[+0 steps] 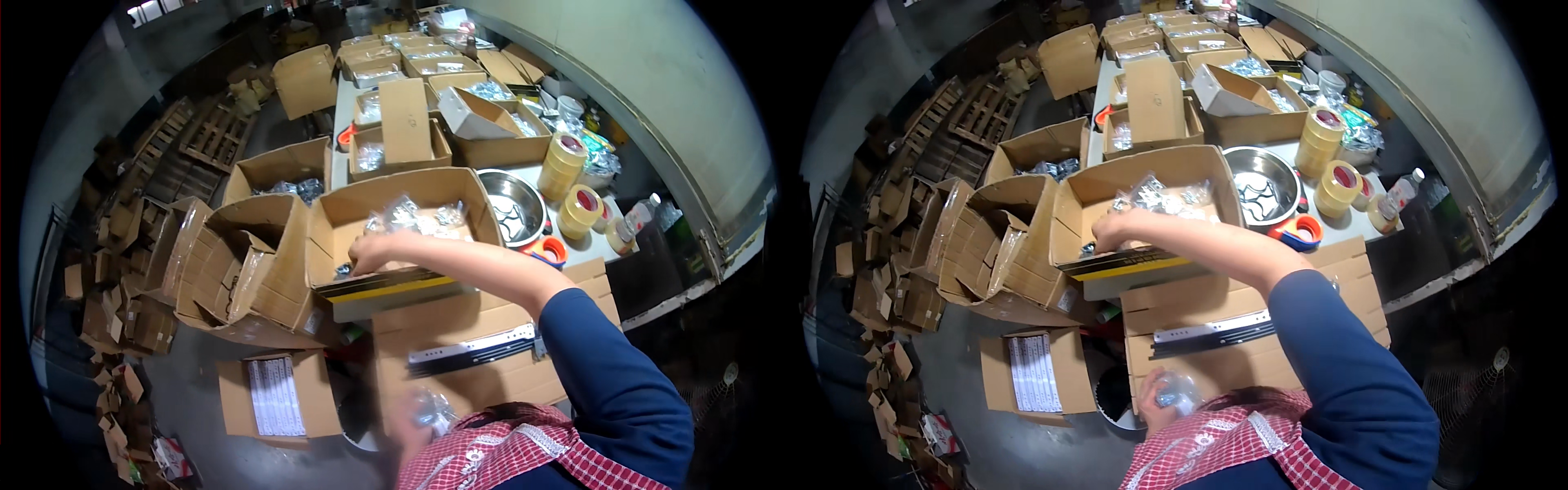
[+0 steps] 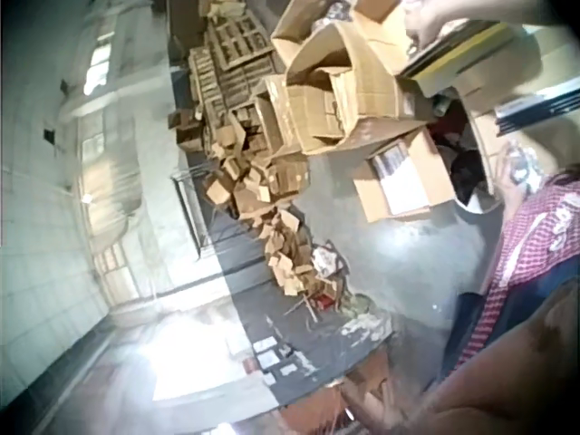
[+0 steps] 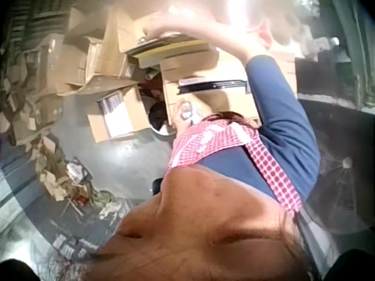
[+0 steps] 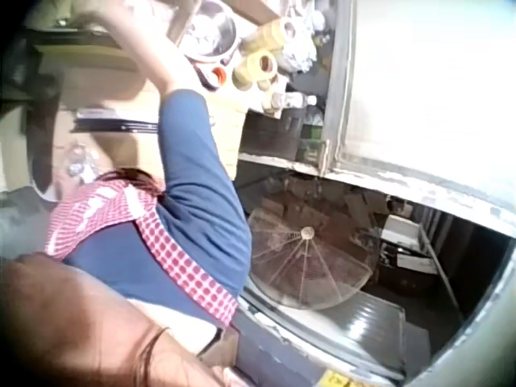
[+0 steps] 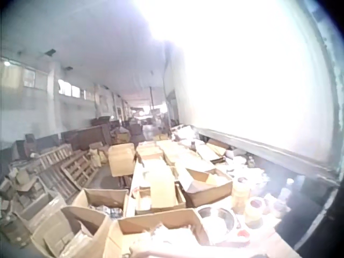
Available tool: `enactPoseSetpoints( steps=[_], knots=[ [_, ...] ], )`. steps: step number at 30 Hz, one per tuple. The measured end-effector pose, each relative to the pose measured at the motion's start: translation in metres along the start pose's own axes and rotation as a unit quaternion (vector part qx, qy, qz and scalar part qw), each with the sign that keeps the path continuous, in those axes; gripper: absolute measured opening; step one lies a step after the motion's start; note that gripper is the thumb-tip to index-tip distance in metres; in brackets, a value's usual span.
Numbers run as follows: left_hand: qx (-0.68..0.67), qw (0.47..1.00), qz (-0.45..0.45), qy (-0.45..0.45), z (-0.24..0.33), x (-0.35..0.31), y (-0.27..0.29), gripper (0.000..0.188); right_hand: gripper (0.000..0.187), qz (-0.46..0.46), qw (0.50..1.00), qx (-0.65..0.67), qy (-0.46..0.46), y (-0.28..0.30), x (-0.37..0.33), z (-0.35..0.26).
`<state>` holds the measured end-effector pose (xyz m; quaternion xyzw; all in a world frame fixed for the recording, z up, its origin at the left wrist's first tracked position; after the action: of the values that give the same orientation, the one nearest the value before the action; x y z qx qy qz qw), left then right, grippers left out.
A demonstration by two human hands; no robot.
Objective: The person organizes furniture hardware components including metal rails and bagged screws into cardboard boxes, then seals the boxes using a tape dispenser.
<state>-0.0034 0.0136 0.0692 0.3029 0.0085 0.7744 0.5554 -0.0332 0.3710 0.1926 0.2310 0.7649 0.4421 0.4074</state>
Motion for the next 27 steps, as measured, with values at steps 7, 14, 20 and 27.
enactPoseSetpoints(
  steps=[7, 14, 20, 27],
  knots=[
    [-0.017, 0.998, -0.042, 0.051, -0.01, -0.009, -0.007, 0.038, 0.027, -0.021, 0.975, 0.217, 0.051, -0.012, 0.031, 0.024],
    [-0.02, 0.996, -0.031, 0.08, -0.017, -0.014, 0.0, 0.037, 0.025, 0.116, 0.977, 0.149, 0.101, 0.019, 0.012, 0.01],
    [-0.052, 0.989, -0.047, 0.13, 0.004, -0.005, -0.004, 0.036, 0.018, 0.2, 0.966, -0.072, 0.147, 0.004, -0.006, -0.015],
    [-0.013, 0.992, -0.053, 0.113, -0.003, -0.006, -0.009, 0.039, 0.024, 0.543, 0.812, -0.075, 0.203, 0.08, -0.102, 0.017]
  ],
)
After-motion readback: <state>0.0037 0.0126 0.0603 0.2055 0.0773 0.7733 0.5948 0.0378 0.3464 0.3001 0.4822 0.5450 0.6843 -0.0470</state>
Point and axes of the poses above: each hand's wrist, its own x-axis towards the middle knuckle, its own y-axis out of the back of the hand, z = x × y, the point moved 8 cm from there along x, towards the middle knuckle, and after that the axes turned 15 degrees about -y, right-handed, at the moved point
